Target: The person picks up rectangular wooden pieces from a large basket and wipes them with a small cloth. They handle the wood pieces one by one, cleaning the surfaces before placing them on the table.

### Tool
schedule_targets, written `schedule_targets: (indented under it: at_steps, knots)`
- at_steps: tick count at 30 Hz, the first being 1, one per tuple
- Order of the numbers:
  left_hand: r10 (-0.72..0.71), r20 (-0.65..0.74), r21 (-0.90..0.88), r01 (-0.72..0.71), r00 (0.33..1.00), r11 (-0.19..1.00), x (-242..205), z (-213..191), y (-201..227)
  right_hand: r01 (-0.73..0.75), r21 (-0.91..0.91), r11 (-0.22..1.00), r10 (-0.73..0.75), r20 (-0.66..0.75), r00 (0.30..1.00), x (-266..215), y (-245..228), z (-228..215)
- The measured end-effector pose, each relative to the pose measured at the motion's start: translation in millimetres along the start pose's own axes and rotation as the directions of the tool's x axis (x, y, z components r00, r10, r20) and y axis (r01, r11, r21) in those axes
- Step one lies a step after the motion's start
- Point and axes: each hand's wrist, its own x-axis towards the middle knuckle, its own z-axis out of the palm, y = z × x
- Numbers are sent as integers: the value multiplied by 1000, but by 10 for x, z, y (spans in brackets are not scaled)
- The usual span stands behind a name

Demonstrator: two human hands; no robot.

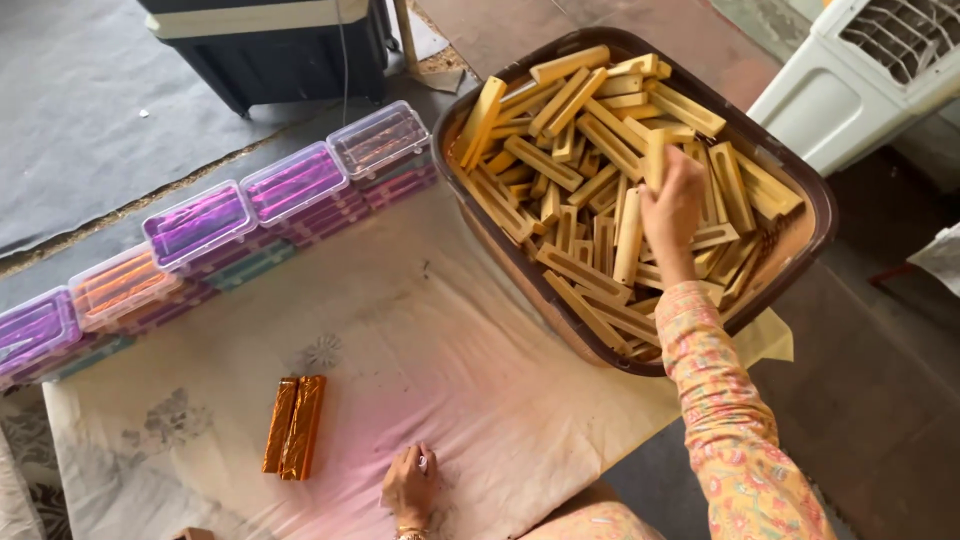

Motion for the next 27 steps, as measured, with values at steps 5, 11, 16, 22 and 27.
schedule_targets:
  at_steps: [5,11,16,22,27]
  knots:
    - [-1,-34,39,2,999,999,-39,131,-62,136,-385,913,-227,-204,952,-62,396,-150]
    - [42,-97,111,-31,994,993,-34,282,-155,-13,-491,871,183,298,937,-114,135,228]
    - [79,-97,117,-67,992,991,-44,260,-135,89,-561,823,32,202,979,-122,154,269]
    - [24,-86,144,-11,996,989,-56,260,-119,-28,-238,971,87,242,966,-18,80,199]
    - [-18,-86,150,30,996,988,-73,212,-58,-13,260,966,10,14,1000,-80,-113,192]
